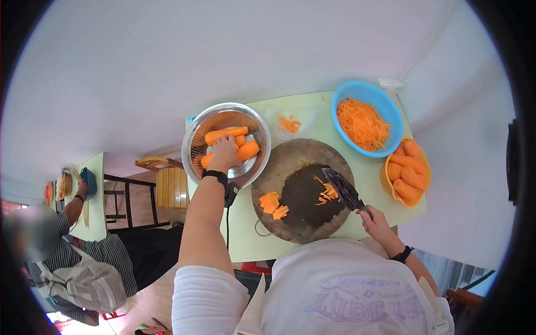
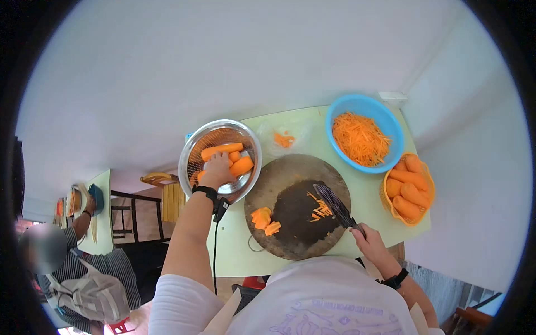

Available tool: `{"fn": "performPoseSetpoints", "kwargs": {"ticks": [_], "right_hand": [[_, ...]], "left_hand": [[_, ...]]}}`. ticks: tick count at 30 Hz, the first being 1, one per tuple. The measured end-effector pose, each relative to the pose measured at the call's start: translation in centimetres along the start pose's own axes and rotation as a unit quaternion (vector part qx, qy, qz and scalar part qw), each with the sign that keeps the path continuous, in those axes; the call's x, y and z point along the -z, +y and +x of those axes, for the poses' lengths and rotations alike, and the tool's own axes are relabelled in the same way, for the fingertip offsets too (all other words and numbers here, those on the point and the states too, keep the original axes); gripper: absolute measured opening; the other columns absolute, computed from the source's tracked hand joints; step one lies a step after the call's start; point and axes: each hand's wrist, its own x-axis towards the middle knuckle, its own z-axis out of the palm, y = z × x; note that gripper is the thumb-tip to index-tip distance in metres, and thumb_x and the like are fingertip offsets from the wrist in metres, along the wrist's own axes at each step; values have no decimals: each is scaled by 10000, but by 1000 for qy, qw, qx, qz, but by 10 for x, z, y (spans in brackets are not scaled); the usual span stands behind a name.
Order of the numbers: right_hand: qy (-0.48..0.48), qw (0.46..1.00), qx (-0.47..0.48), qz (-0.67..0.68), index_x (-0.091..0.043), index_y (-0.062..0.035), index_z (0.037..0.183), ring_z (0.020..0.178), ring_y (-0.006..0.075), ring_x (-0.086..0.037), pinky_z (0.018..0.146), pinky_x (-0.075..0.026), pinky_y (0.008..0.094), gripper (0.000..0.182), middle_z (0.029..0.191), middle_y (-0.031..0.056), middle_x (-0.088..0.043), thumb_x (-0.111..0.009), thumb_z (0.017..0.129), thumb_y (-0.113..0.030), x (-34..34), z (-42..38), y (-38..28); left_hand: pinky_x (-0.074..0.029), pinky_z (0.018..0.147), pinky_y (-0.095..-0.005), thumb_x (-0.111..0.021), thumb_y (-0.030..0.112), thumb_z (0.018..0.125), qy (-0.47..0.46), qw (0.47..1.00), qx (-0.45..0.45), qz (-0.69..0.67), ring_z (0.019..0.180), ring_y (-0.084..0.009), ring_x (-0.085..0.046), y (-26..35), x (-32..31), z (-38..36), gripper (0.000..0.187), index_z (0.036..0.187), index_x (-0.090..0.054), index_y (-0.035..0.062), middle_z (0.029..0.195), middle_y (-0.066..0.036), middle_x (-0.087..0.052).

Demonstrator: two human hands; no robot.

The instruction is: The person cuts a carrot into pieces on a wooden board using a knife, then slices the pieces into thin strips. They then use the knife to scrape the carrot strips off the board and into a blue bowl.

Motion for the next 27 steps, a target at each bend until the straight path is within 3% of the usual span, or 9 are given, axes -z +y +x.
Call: {"fn": "performPoseSetpoints", "kwargs": {"ticks": [5,10,16,19,21,22,24,25,27], "right_hand": [[14,1000,7,-5,-603,-1,911,524,107,-459,511,-403,283,278,591,20,-485,-558,978,-267,1,0,2],[15,1000,7,-5,-580,0,877,521,117,-458,509,-402,291,290,580,26,-477,-568,973,-274,1,1,4],[10,999,20,-26,-565,-3,854,518,126,-450,503,-393,301,302,573,31,-466,-574,971,-281,1,-1,6],[12,1000,16,-20,-560,-4,842,520,120,-437,503,-387,299,302,576,24,-458,-576,970,-277,0,-2,9],[13,1000,2,-7,-558,-5,836,521,115,-428,502,-384,296,301,579,19,-452,-577,971,-274,0,-2,10],[8,1000,-7,10,-561,-8,838,523,108,-422,502,-380,292,295,581,13,-447,-576,972,-271,0,-2,10],[0,1000,-13,27,-563,-11,839,525,101,-415,502,-377,288,290,584,7,-441,-575,974,-267,1,-1,7],[0,1000,-8,21,-572,-12,850,525,94,-413,500,-374,281,282,586,1,-441,-575,975,-265,3,-1,4],[-3,1000,-2,14,-580,-14,861,526,88,-410,498,-370,275,274,588,-5,-440,-574,977,-263,4,-1,2]], "left_hand": [[-458,982,-441,-864,253,561,51,994,-91,-35,1118,-395,-560,-17,-36,2,983,1374,-367,12,1178,-230,-574],[-464,965,-432,-831,267,615,14,998,-56,34,1098,-368,-579,-3,-17,-14,999,1448,-316,65,1154,-206,-584],[-443,986,-439,-825,308,637,51,994,-43,88,1100,-347,-575,-9,-27,-13,998,1470,-307,124,1156,-164,-573],[-427,1003,-441,-811,303,675,116,987,-100,42,1124,-337,-565,-15,-13,-26,940,1463,-322,147,1225,-135,-559],[-422,1001,-436,-767,258,741,155,985,-56,-44,1123,-327,-565,-15,3,-38,693,1355,-480,118,1220,-139,-569],[-422,1001,-436,-767,258,741,154,986,-53,-43,1123,-327,-565,-23,1,-37,693,1355,-480,118,1220,-139,-569],[-493,862,-400,-722,195,802,204,963,-13,-177,981,-326,-627,-40,-1,-33,355,1123,-633,71,1102,-167,-629],[-493,862,-400,-722,195,802,204,963,-10,-175,981,-326,-627,-41,0,-36,355,1123,-633,71,1102,-167,-629],[-505,722,-395,-664,168,867,287,909,36,-299,823,-354,-649,-40,8,-47,164,963,-665,35,918,-189,-659]]}}
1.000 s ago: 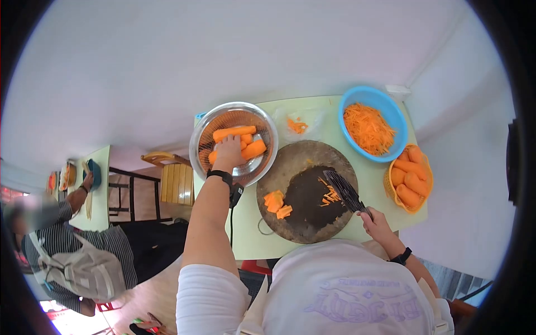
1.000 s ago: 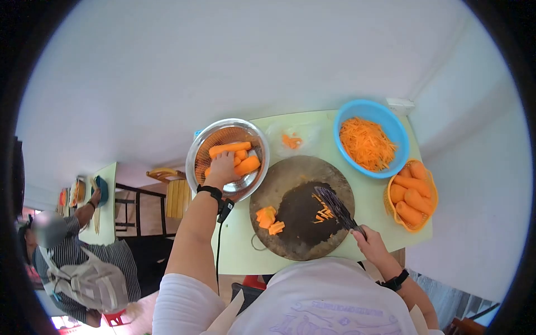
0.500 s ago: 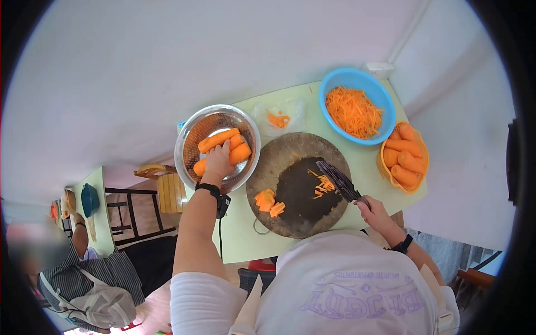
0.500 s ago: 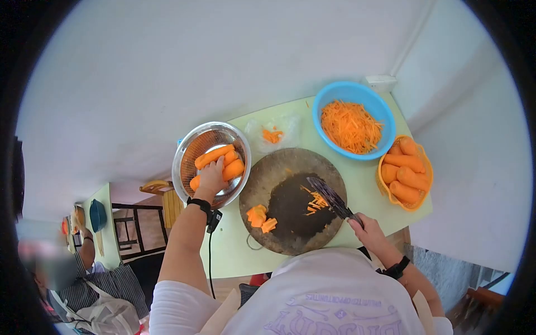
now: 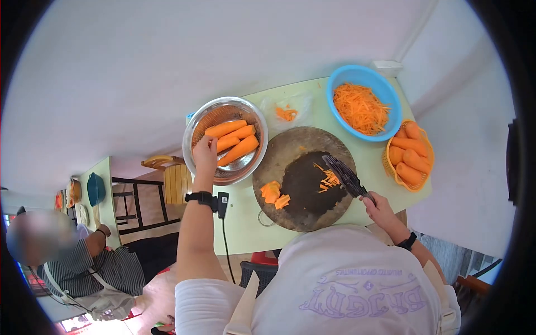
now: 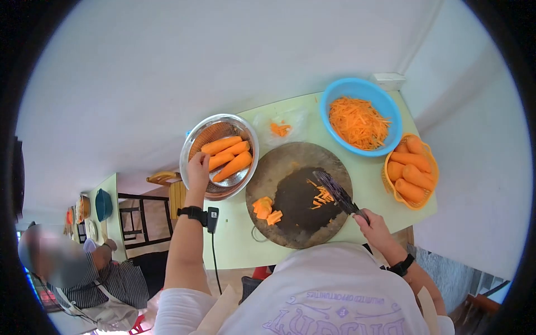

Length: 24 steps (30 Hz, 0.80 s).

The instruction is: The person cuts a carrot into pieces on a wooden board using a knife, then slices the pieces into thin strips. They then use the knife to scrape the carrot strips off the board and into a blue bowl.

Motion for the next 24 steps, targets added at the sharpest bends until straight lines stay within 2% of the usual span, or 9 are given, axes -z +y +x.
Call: {"fn": "performPoseSetpoints", "kwargs": {"ticks": [1,2,5,8,12,14,18,19,24], "right_hand": [[-1,1000,-3,15,-588,-15,880,525,82,-408,495,-368,269,264,588,-11,-440,-573,977,-259,0,1,0],[-3,1000,-5,30,-597,-16,898,525,77,-406,492,-366,263,254,588,-17,-440,-573,978,-256,1,3,0],[-20,998,-12,59,-603,-14,928,524,68,-404,486,-361,251,243,589,-25,-440,-568,981,-249,5,7,0],[-35,998,7,49,-595,-16,919,522,64,-403,482,-359,244,243,597,-28,-448,-561,984,-247,9,14,-4],[-64,998,-2,23,-577,-12,884,533,78,-413,497,-371,261,269,605,-12,-461,-563,983,-262,14,22,-15],[-62,995,74,-31,-554,-8,854,546,112,-427,520,-388,292,301,604,23,-469,-569,978,-282,14,31,-7],[-41,990,107,-81,-554,13,860,574,208,-458,571,-419,350,343,617,113,-484,-572,970,-311,11,41,-8],[-41,988,116,-97,-561,19,870,585,242,-477,587,-432,365,352,630,142,-502,-572,969,-319,11,43,-6],[-95,973,130,-168,-595,23,918,670,357,-563,647,-465,415,410,717,214,-587,-559,959,-383,7,38,-19]], "left_hand": [[-463,600,-361,-588,156,936,83,995,-51,-32,645,-270,-608,15,5,-11,149,938,-632,13,724,-117,-619],[-463,600,-361,-588,156,936,87,995,-49,-28,645,-270,-608,15,3,-20,149,938,-632,13,724,-117,-619],[-337,507,-246,-474,137,989,60,897,190,-395,568,-59,-383,32,7,-59,174,948,-573,1,670,47,-444],[-263,466,-208,-470,132,993,55,872,210,-439,538,-37,-339,64,7,-104,147,1071,-567,54,675,45,-428],[-395,577,-228,-501,36,936,5,921,179,-347,627,-81,-434,65,4,-146,233,1161,-556,14,784,6,-520],[-426,589,-207,-552,-15,893,-13,973,82,-214,641,-78,-485,64,1,-160,378,1262,-529,59,881,-11,-576],[-482,656,-262,-629,9,864,-111,975,29,-190,720,-115,-580,115,7,-174,255,1117,-635,42,961,-47,-642],[-511,665,-317,-671,46,840,-130,973,-7,-191,755,-210,-641,128,-2,-180,182,1022,-661,36,906,-103,-630],[-519,700,-365,-685,78,828,-207,959,-80,-174,791,-276,-639,155,-76,-216,156,977,-654,42,859,-94,-609]]}}
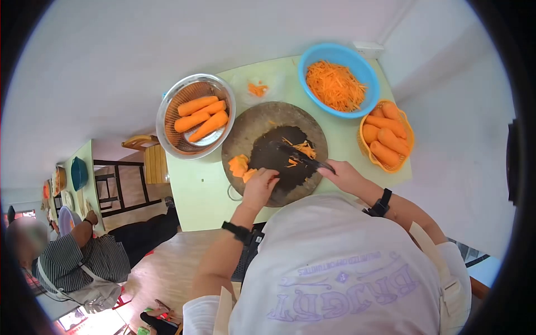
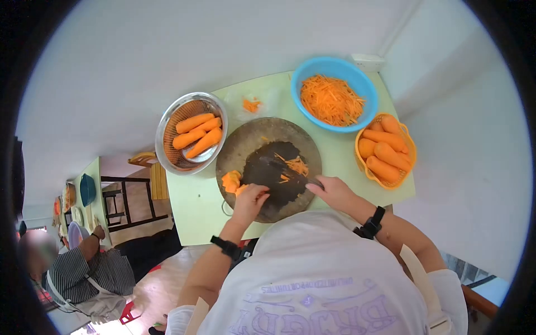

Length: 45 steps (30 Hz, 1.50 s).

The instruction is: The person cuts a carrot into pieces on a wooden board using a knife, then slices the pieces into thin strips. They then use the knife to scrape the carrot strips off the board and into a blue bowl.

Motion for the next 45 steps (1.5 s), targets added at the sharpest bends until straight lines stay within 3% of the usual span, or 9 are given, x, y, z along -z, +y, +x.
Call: {"fn": "performPoseSetpoints", "kwargs": {"ticks": [4,6,23,34,41,43,45], "right_hand": [[-37,998,-9,-48,-613,16,940,731,417,-598,677,-475,458,453,753,238,-617,-546,950,-432,-2,2,0],[-33,998,-3,-54,-615,14,939,732,417,-602,678,-476,462,453,747,236,-617,-544,950,-433,-4,0,4],[-28,991,-18,-132,-614,-23,1052,809,405,-630,737,-491,481,476,826,223,-653,-494,961,-475,-10,-12,-1],[-1,980,-2,-200,-599,-47,1018,740,386,-639,661,-496,479,428,752,193,-652,-497,963,-459,-16,-15,-12],[-15,978,-8,-207,-606,-35,1051,766,400,-636,683,-494,477,449,783,206,-657,-501,962,-462,-18,-2,3],[-11,995,-11,-96,-616,-24,1069,809,414,-632,722,-493,476,469,826,231,-658,-504,960,-466,-15,1,9],[-12,995,-9,-100,-619,-22,1075,824,417,-629,737,-492,476,473,839,239,-657,-505,960,-467,-13,0,9]], "left_hand": [[-505,714,-398,-697,118,797,26,995,-78,62,807,-307,-610,-10,-41,15,146,928,-648,76,844,-100,-587],[-508,679,-392,-701,115,806,97,984,-101,108,774,-311,-616,-10,-52,25,126,911,-653,65,826,-101,-594],[-500,673,-398,-699,123,806,149,975,-79,146,748,-310,-611,-20,-73,37,69,826,-667,65,786,-100,-585],[-500,669,-407,-701,98,783,161,973,-77,149,753,-321,-605,-22,-75,36,77,794,-642,50,793,-112,-581],[-489,689,-390,-691,105,795,157,972,-80,156,748,-290,-600,-23,-75,37,54,811,-648,75,790,-86,-578],[-493,669,-404,-699,97,788,161,974,-84,136,753,-314,-604,-23,-75,37,62,797,-644,70,782,-97,-577],[-492,667,-403,-700,98,789,160,974,-84,139,751,-312,-604,-25,-76,38,62,798,-644,72,779,-97,-575]]}}
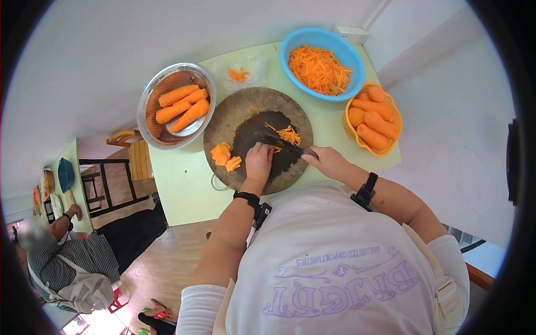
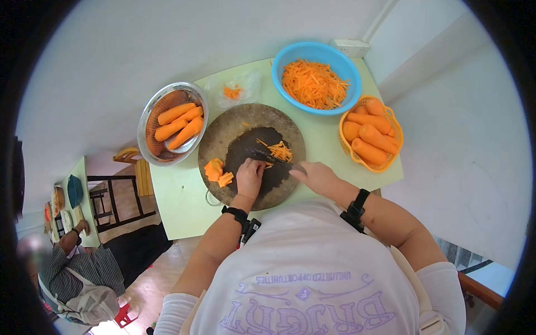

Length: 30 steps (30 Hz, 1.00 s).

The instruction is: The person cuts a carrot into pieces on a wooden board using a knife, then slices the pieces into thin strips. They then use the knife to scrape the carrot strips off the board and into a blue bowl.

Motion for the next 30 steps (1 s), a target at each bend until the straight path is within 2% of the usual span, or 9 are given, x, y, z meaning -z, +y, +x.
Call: {"fn": "performPoseSetpoints", "kwargs": {"ticks": [5,7,17,20,22,26,28,29,30], "right_hand": [[-20,999,-13,-32,-618,-18,1073,827,423,-627,742,-493,475,482,845,246,-656,-504,959,-473,4,-5,-9],[-6,999,8,-51,-603,-17,987,742,392,-626,693,-494,460,454,737,205,-628,-516,961,-462,3,-6,-9],[-11,997,-5,-79,-604,-24,1020,781,418,-629,710,-489,489,489,787,227,-649,-493,956,-495,0,-1,-9],[-16,998,-16,-64,-604,-19,1014,815,418,-627,729,-489,478,495,814,241,-647,-492,957,-497,2,-1,-7],[8,1000,-21,7,-609,-9,991,854,408,-627,744,-483,465,491,850,252,-645,-490,962,-485,0,0,0],[39,998,-40,40,-615,4,980,835,395,-618,737,-473,447,470,847,250,-635,-496,971,-451,14,-10,1],[54,993,-50,90,-614,20,983,771,374,-599,712,-466,425,454,805,231,-619,-512,974,-422,21,-17,4],[58,993,-49,91,-614,20,983,771,374,-599,712,-466,425,454,805,231,-619,-512,974,-422,20,-20,7],[76,989,-55,118,-611,25,992,747,366,-584,705,-464,418,449,786,226,-606,-519,974,-414,18,-22,10]], "left_hand": [[-491,668,-403,-703,100,788,-1,1000,5,2,750,-310,-604,1,1,-1,63,796,-647,73,779,-96,-577],[-488,687,-390,-696,108,797,-4,1000,2,7,742,-288,-598,0,0,-1,61,808,-643,82,777,-80,-576],[-490,688,-393,-696,112,797,2,1000,0,5,752,-292,-604,-1,0,0,56,808,-648,85,787,-81,-589],[-492,693,-394,-695,111,795,-1,1000,3,6,756,-293,-606,0,-1,-1,61,815,-644,84,794,-82,-593],[-494,698,-394,-689,112,800,-3,1000,1,-4,761,-296,-608,-1,-1,-1,64,819,-636,82,799,-82,-594],[-505,684,-396,-690,118,808,-14,1000,12,-12,780,-311,-619,2,4,2,64,828,-646,76,827,-94,-599],[-509,704,-401,-687,124,814,-84,996,15,20,800,-309,-626,8,10,8,106,895,-631,86,877,-91,-607],[-509,704,-401,-687,124,814,-84,996,11,20,800,-309,-626,10,12,13,106,895,-631,86,877,-91,-607],[-510,720,-407,-693,123,808,-134,990,-11,52,815,-309,-628,12,16,20,152,937,-617,94,894,-88,-611]]}}
